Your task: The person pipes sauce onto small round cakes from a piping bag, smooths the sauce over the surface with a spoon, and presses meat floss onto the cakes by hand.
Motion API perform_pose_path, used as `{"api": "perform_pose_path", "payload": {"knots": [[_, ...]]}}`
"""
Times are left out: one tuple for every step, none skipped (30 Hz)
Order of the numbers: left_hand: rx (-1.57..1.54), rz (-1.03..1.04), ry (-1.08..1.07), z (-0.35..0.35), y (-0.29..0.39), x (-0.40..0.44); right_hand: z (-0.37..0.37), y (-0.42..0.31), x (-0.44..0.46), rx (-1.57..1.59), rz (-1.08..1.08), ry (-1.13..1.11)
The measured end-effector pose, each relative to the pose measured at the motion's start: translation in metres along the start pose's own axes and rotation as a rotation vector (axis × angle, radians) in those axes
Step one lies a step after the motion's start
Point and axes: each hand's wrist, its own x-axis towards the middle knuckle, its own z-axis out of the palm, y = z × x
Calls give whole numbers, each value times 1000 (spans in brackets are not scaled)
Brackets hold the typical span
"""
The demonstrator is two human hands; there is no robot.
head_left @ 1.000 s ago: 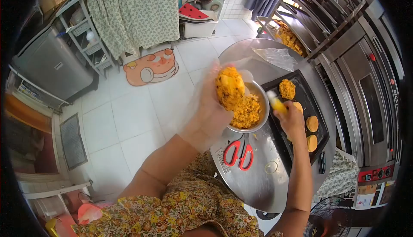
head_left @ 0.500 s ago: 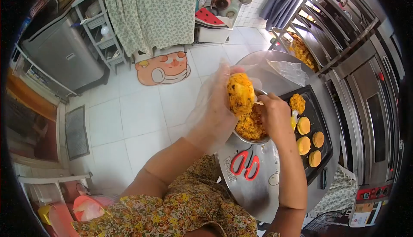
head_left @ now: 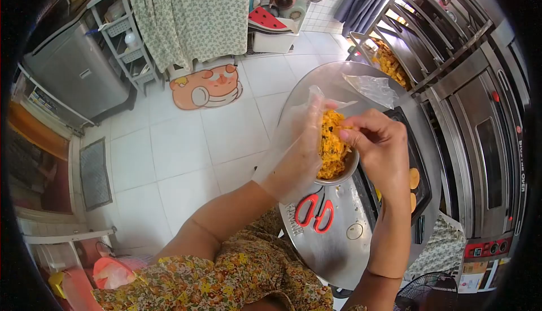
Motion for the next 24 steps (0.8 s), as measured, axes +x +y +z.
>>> {"api": "perform_pose_path", "payload": {"knots": [[4,2,3,0,-1,-1,1,0,-1,-20,-18,15],[8,2,7,0,-1,-1,3,1,-4,-40,-36,28],[-3,-10,-14,-1,-2,-1,5,2,-6,-61,-54,41],[-15,-23,-34,-3,-3,-1,7,2,-8,-51,-27,53],[-26,-35,-55,-4,-3,0,9,3,-9,-42,1,65],[-35,-42,-58,-4,-3,0,11,3,-10,-32,30,79],[-45,-49,-61,-5,-2,0,12,4,-9,-57,4,81],[-56,-55,-64,-5,-1,0,12,5,-8,-82,-22,83],[-84,-58,-50,-3,-1,0,13,6,-6,-107,-49,84],[-111,-64,-37,0,-1,-1,12,6,-3,-72,-68,100],[-138,-71,-23,1,-1,-2,12,5,0,-37,-85,114],[-132,-71,-29,2,-1,-3,12,5,2,-1,-103,127],[-124,-71,-36,1,-1,-3,12,4,2,-75,-129,82],[-117,-68,-42,1,-1,-4,12,3,3,-150,-156,38],[-147,-66,-29,3,-3,-5,11,2,3,-226,-182,-6],[-177,-64,-16,6,-7,-7,8,0,3,-190,-163,25],[-206,-63,-2,7,-9,-8,5,-2,1,-155,-144,55],[-199,-88,-22,3,-7,-6,3,-2,-1,-119,-125,84],[-192,-114,-43,-4,-3,-2,1,0,-3,-50,-85,108],[-187,-138,-65,-8,-1,0,-1,4,-4,17,-45,134],[-239,-150,-31,-5,-1,-2,-1,8,-6,84,-4,161],[-291,-160,1,-1,1,-3,3,15,-7,159,-64,169],[-343,-169,32,2,3,-5,6,16,-9,132,-10,145],[-355,-190,23,2,5,-4,8,17,-11,106,43,122]]}}
